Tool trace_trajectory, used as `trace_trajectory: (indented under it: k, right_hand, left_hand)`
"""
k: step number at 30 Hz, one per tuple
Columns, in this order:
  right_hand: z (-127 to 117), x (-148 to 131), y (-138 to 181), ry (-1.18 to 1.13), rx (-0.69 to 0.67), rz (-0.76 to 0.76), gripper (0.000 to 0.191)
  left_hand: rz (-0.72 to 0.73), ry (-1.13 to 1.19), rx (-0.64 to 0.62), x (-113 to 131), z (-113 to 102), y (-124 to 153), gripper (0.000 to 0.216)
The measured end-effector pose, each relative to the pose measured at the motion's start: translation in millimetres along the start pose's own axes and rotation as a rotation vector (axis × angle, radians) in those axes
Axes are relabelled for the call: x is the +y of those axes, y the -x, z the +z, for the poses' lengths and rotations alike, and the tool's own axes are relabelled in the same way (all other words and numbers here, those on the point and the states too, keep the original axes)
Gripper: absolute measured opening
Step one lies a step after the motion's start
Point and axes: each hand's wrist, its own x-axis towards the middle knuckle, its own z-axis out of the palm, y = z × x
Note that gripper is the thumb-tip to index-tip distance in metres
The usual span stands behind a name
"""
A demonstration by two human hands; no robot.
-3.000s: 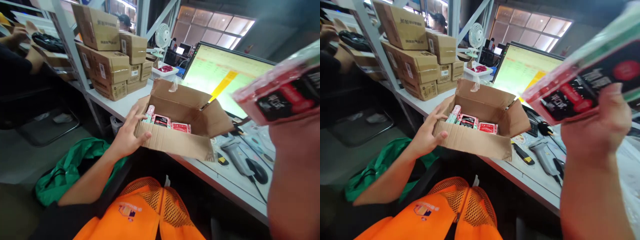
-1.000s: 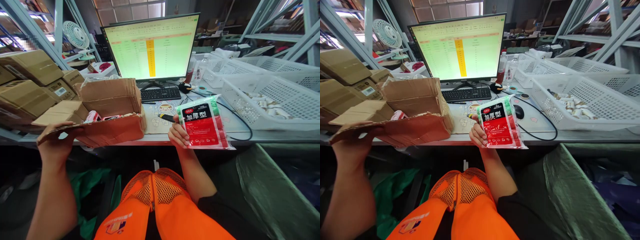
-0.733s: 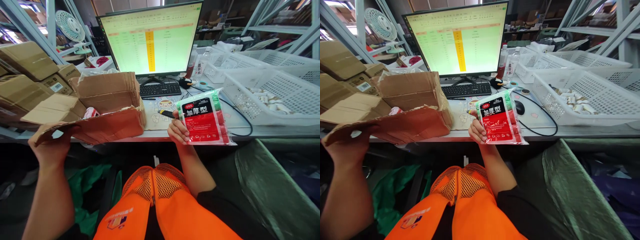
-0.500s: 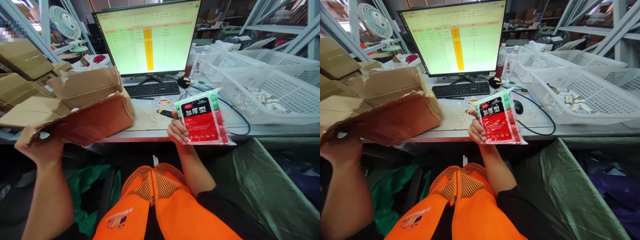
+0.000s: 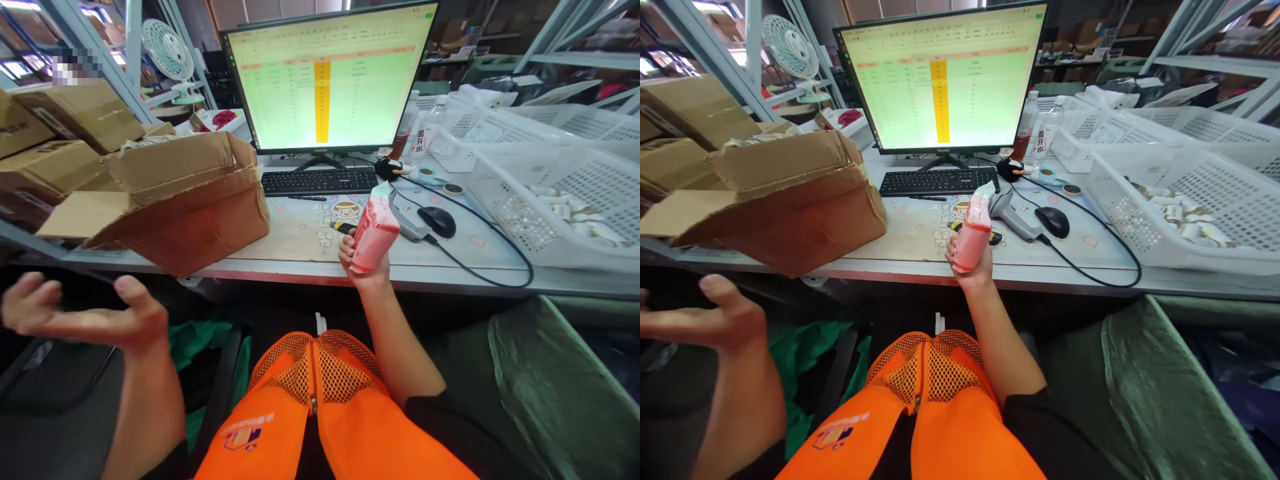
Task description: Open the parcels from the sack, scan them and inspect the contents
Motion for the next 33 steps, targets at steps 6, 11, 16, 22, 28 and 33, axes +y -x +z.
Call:
trace_trajectory:
  k: [6,11,16,22,28,33]
  right_hand:
    - [15.5,27.2,-1.2,0.084,0.174,-0.166,0.047]
    - [38.8,44.5,21.5,0.281,0.159,-0.247,0.053]
    - [28.3,33.8,33.2,0.537,0.035,-0.216,0.053]
    - [22.6,21.6,29.5,0.541,0.137,-0.237,0.048]
    - [29.7,25.3,29.0,0.489,0.188,-0.23,0.049]
    - [30.6,26.6,26.4,0.459,0.232,-0.231,0.053]
  left_hand:
    - [-0.035,0.557,-0.471,67.4,29.9,59.8,0.037]
    - [-0.429,1.135,-0.921,128.0,75.7,88.6,0.084]
    - [-0.697,1.254,-0.81,147.0,91.3,97.4,0.054]
    - [-0.778,1.273,-0.822,143.2,81.6,107.1,0.053]
    - [-0.872,1.236,-0.84,146.4,77.7,111.9,0.057]
    - [-0.933,1.272,-0.875,148.5,77.0,107.5,0.063]
